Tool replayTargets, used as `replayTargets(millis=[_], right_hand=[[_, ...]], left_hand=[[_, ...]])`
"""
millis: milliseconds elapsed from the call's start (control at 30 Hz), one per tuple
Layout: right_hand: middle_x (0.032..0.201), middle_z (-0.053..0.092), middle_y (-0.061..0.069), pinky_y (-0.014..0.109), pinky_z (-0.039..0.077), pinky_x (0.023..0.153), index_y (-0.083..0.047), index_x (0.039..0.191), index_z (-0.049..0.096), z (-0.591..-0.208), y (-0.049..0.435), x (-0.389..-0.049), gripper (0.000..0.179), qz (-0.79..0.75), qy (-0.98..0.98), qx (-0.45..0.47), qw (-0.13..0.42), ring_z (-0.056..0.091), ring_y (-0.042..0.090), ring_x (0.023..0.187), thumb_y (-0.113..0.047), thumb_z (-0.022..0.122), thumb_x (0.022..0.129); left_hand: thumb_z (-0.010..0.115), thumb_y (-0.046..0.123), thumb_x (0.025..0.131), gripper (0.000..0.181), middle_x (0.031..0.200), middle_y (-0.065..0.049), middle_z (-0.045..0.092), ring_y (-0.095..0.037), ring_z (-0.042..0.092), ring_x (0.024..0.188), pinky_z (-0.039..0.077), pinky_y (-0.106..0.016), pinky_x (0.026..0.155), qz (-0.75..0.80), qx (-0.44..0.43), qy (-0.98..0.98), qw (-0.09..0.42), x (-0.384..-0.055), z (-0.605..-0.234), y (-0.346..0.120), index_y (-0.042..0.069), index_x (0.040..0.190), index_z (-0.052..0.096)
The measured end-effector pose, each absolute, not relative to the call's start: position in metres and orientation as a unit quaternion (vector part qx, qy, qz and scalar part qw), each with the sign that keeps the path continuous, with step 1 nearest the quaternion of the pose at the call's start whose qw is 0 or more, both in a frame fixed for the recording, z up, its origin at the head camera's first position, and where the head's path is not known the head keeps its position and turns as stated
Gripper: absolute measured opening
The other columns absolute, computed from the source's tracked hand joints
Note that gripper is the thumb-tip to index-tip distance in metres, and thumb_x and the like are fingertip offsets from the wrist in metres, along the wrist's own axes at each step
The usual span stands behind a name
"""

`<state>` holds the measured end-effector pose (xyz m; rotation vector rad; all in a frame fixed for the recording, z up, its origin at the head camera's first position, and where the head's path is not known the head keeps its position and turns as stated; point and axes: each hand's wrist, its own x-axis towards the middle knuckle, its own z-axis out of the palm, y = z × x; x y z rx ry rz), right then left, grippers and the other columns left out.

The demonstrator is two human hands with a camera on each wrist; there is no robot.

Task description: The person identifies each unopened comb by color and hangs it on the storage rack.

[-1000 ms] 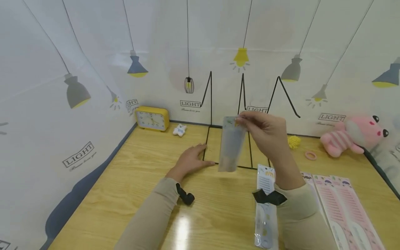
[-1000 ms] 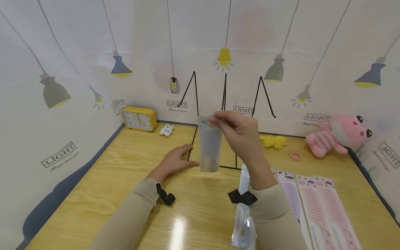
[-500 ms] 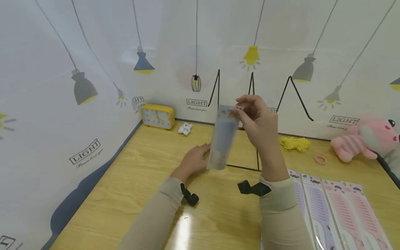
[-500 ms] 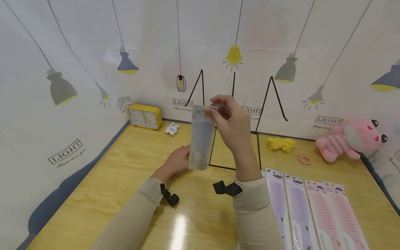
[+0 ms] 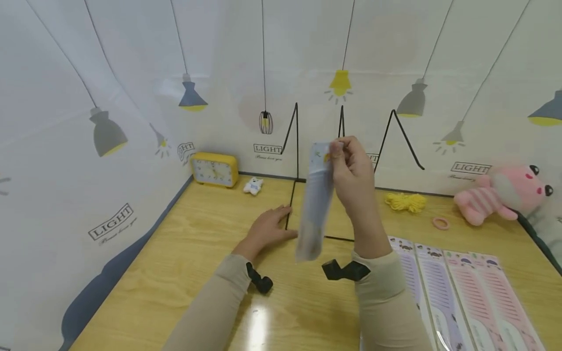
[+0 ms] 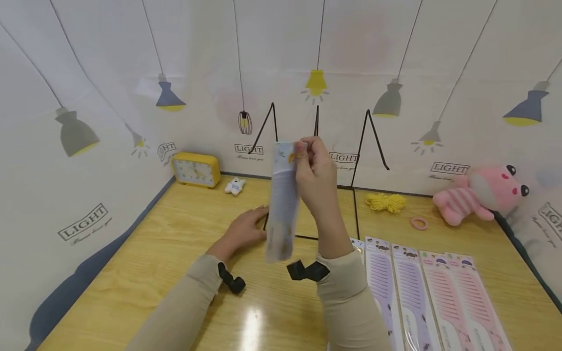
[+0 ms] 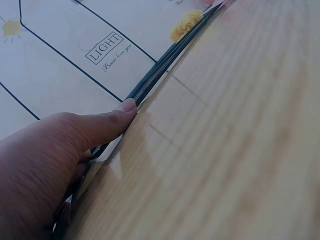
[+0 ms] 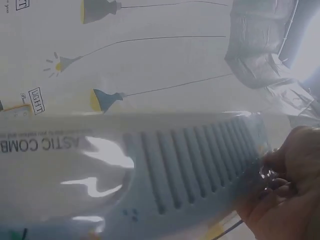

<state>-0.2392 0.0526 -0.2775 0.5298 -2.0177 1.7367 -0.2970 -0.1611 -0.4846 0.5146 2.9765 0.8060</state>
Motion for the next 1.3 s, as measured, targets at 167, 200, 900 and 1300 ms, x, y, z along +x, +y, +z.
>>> replayTargets(millis=[167,200,900,1300], right_hand=[[0.085,0.054,0.007,0.029,0.046,0.051,-0.005,0.117,0.058,-0.278,0.041,-0.233,0.033,0.557,-0.782,0.201,0.196,0.049,0.020,0.066,-0.033,0.043,0.109],[0.086,0.056,0.007,0.030,0.047,0.050,-0.005,0.117,0.058,-0.278,0.039,-0.232,0.030,0.551,-0.785,0.205,0.195,0.051,0.021,0.066,-0.030,0.044,0.108],[0.096,0.077,0.002,0.028,0.060,0.067,-0.009,0.101,0.079,-0.294,0.016,-0.248,0.018,0.581,-0.720,0.252,0.283,0.073,0.012,0.080,-0.025,0.075,0.092],[0.095,0.077,0.004,0.027,0.059,0.061,-0.007,0.103,0.079,-0.306,0.003,-0.253,0.020,0.585,-0.720,0.222,0.299,0.071,0.013,0.073,-0.024,0.073,0.095]], left_hand=[[0.062,0.075,0.083,0.092,0.162,-0.004,0.034,-0.034,0.033,0.146,0.027,-0.048,0.119,0.253,0.160,0.954,0.012,-0.294,-0.485,-0.162,0.024,0.157,0.039],[0.061,0.075,0.083,0.092,0.162,-0.004,0.033,-0.034,0.032,0.146,0.026,-0.048,0.119,0.252,0.160,0.954,0.012,-0.294,-0.485,-0.162,0.024,0.157,0.039],[0.058,0.079,0.083,0.095,0.162,-0.002,0.032,-0.033,0.030,0.147,0.025,-0.048,0.120,0.254,0.158,0.954,0.013,-0.298,-0.480,-0.160,0.026,0.158,0.035],[0.064,0.072,0.084,0.089,0.159,-0.003,0.037,-0.027,0.032,0.148,0.024,-0.046,0.120,0.260,0.182,0.948,-0.006,-0.297,-0.483,-0.162,0.027,0.157,0.038]])
